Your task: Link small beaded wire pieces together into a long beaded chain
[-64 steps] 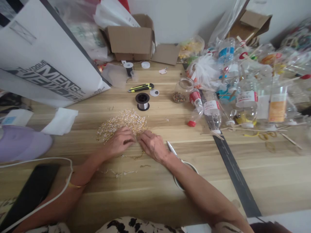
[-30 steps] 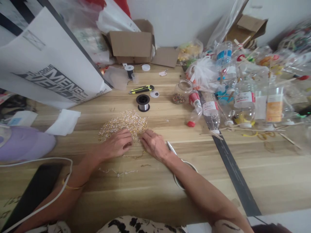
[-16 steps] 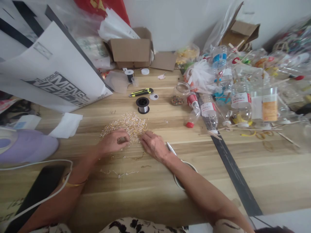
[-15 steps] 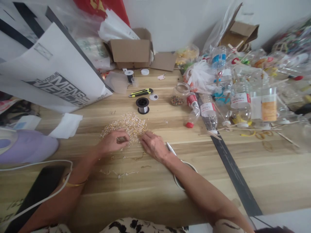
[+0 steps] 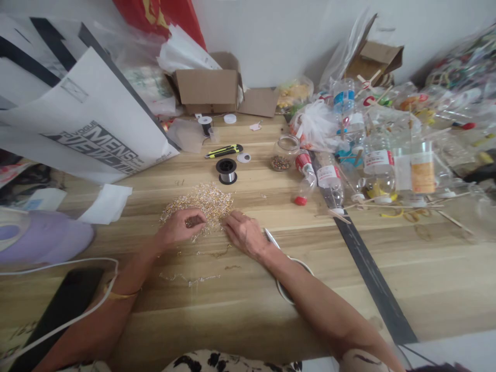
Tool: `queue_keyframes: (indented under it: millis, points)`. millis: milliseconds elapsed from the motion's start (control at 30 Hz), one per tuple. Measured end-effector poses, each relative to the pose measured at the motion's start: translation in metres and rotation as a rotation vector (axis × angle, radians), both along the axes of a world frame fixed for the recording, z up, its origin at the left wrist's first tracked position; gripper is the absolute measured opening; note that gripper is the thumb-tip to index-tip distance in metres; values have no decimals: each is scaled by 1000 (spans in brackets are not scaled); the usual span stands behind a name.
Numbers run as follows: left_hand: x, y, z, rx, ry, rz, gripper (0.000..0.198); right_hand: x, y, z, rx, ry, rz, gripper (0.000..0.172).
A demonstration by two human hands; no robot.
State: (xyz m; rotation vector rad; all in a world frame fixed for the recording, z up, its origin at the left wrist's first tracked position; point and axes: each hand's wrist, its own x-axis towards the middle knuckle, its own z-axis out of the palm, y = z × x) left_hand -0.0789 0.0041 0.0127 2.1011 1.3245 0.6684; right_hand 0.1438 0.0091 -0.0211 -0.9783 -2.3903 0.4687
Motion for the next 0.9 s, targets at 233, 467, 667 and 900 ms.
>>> queue_keyframes:
  millis: [233,467,667,900]
  points:
    - [3,-4,2,86,134,-89,11,0,0,-2,10,-5,4,11]
    - [3,-6,1,145,317,-155,18,0,1,-2,18,-2,6,13]
    - [3,-7,2,129,422,-187,18,1,1,-2,31,-4,10,13]
    - [3,-8,5,71,525,-220,21,1,1,-4,29,-3,12,13]
